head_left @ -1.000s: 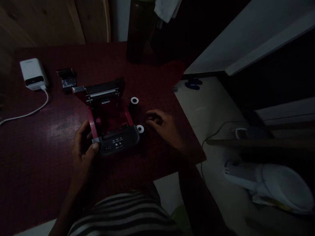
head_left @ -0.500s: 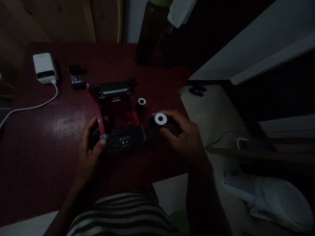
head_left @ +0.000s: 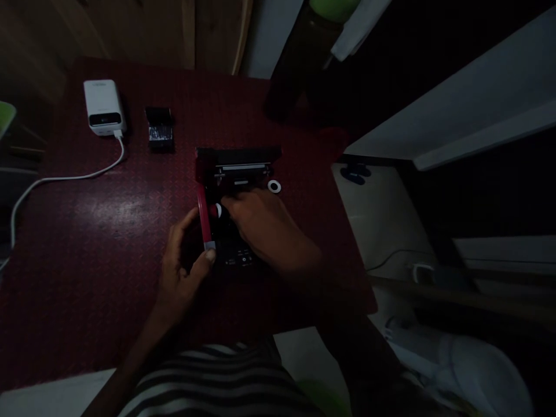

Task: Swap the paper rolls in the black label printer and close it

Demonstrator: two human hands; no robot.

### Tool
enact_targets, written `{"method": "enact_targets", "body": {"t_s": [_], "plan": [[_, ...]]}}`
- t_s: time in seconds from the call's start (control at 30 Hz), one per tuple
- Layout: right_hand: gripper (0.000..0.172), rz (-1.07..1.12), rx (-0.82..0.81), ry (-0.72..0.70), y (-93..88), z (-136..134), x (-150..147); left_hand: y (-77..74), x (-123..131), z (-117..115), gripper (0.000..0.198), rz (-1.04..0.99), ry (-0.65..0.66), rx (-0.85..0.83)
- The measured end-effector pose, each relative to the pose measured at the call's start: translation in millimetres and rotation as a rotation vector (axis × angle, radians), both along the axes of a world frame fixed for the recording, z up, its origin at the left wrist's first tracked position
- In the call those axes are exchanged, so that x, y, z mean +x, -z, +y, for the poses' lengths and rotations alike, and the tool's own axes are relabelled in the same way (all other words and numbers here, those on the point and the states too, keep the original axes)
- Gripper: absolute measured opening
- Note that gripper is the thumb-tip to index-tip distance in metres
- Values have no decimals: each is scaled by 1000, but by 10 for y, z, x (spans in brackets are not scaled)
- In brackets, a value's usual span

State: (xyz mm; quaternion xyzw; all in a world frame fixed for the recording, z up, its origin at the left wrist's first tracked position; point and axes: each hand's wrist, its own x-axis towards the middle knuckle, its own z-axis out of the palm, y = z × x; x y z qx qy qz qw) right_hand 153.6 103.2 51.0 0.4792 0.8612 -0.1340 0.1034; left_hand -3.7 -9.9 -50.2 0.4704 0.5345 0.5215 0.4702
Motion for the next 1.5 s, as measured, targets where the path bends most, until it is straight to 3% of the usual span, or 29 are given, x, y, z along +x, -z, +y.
{"method": "enact_targets", "body": {"t_s": [0.23,0.37,0.5,0.77,0.93,1.07,1.23,1.33,1.43,1.47,1.5], "plan": [[37,21,-28,-5,184,106,41,-26,-3,-8,70,-11,10,-64],[45,306,-71,1,207,77,240,-19,-3,-3,68,0,1,-52],[45,586,-96,-130,125,13,506,-6,-6,1,67,36,-14,-6],[29,541,-152,-232,163,15,508,-3,-13,-8,68,26,-8,-13],[23,639,100,-202,208,-113,608,-171,-70,115,59,-20,-91,9],[29,734,386,-165,298,-336,648,-361,-159,570,64,127,-163,161],[31,730,609,-101,455,-561,620,-500,-81,1102,55,80,-186,189],[29,706,674,-83,514,-666,620,-515,-12,1098,41,26,-170,165],[27,656,718,-36,526,-750,625,-465,-16,896,20,13,-174,134],[26,633,719,-24,526,-767,626,-432,-28,810,23,16,-168,96],[25,617,712,-17,526,-776,626,-393,-42,724,39,10,-178,71]]}}
